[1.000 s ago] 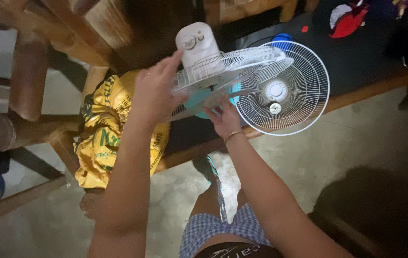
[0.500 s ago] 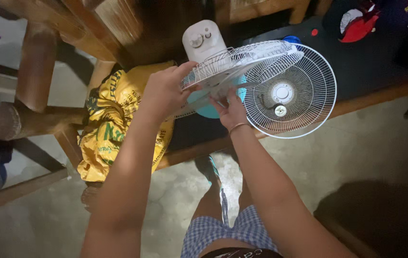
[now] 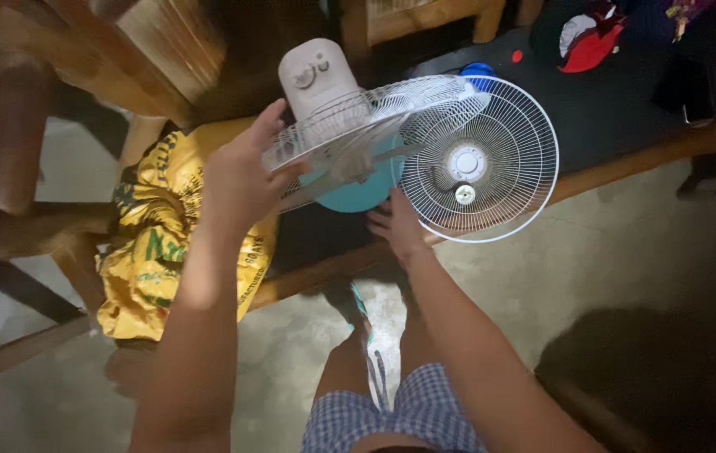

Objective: The person assembles a table fan by attaching the front and rear wire cages to the fan head. They align the cages with the fan blades and secure them in place by hand.

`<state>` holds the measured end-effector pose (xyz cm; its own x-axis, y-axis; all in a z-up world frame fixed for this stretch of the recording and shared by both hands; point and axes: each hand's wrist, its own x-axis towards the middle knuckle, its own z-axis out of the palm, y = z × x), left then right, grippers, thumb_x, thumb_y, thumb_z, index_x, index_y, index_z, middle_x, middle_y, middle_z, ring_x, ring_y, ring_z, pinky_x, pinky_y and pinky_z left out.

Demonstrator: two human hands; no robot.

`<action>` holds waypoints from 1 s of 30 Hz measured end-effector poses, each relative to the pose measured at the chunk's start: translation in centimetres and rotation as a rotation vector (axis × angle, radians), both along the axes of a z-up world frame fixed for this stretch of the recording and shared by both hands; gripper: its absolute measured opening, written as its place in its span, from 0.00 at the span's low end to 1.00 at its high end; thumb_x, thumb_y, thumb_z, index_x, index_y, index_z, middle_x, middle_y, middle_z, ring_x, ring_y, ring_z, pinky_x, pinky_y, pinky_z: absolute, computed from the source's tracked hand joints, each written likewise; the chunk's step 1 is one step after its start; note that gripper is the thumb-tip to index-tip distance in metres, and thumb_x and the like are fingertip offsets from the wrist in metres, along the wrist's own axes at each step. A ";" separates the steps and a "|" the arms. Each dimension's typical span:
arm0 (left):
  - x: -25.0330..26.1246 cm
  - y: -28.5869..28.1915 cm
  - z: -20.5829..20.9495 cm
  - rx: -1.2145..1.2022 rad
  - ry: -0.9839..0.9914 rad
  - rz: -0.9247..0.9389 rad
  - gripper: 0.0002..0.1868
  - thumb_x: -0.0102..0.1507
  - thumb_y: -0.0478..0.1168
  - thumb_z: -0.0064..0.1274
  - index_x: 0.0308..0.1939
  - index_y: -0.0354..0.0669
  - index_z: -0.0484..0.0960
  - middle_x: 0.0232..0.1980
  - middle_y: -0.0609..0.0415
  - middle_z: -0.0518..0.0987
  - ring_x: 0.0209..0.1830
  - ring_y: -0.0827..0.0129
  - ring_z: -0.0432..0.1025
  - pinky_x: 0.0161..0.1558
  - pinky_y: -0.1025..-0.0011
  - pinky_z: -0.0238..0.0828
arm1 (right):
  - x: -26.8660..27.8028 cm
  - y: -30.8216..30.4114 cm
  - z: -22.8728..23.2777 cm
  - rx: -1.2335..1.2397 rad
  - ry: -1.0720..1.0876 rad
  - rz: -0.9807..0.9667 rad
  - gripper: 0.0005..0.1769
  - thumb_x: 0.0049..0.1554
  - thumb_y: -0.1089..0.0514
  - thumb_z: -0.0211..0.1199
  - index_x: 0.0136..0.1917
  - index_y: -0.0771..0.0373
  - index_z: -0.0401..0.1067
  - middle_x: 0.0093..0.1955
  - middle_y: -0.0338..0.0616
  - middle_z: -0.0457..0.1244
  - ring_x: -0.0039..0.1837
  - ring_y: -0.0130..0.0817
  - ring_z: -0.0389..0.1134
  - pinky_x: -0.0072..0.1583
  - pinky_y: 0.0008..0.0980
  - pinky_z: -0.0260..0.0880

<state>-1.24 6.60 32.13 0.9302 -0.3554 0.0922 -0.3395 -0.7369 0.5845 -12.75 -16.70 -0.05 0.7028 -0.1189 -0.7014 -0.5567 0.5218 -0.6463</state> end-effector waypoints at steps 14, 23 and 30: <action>-0.1 -0.6 0.6 0.065 -0.192 -0.026 0.40 0.50 0.54 0.73 0.63 0.48 0.78 0.48 0.43 0.85 0.42 0.52 0.81 0.44 0.60 0.77 | 0.3 -22.6 -16.7 -1.491 0.029 1.043 0.43 0.56 0.64 0.55 0.81 0.39 0.52 0.84 0.58 0.41 0.79 0.60 0.52 0.73 0.52 0.58; -0.1 -0.9 1.2 0.041 -0.098 0.038 0.38 0.48 0.55 0.70 0.61 0.50 0.81 0.40 0.45 0.85 0.37 0.48 0.80 0.39 0.57 0.75 | -2.0 -20.2 -19.3 -1.592 -0.094 1.068 0.18 0.64 0.55 0.49 0.63 0.58 0.72 0.68 0.56 0.62 0.69 0.54 0.62 0.71 0.48 0.61; 0.5 -0.6 0.0 0.046 -0.119 0.045 0.36 0.53 0.57 0.70 0.62 0.51 0.81 0.47 0.45 0.85 0.41 0.50 0.81 0.40 0.58 0.76 | -0.6 -9.2 -11.6 -0.818 -0.147 0.426 0.21 0.54 0.56 0.66 0.58 0.68 0.72 0.53 0.52 0.69 0.57 0.47 0.70 0.61 0.47 0.69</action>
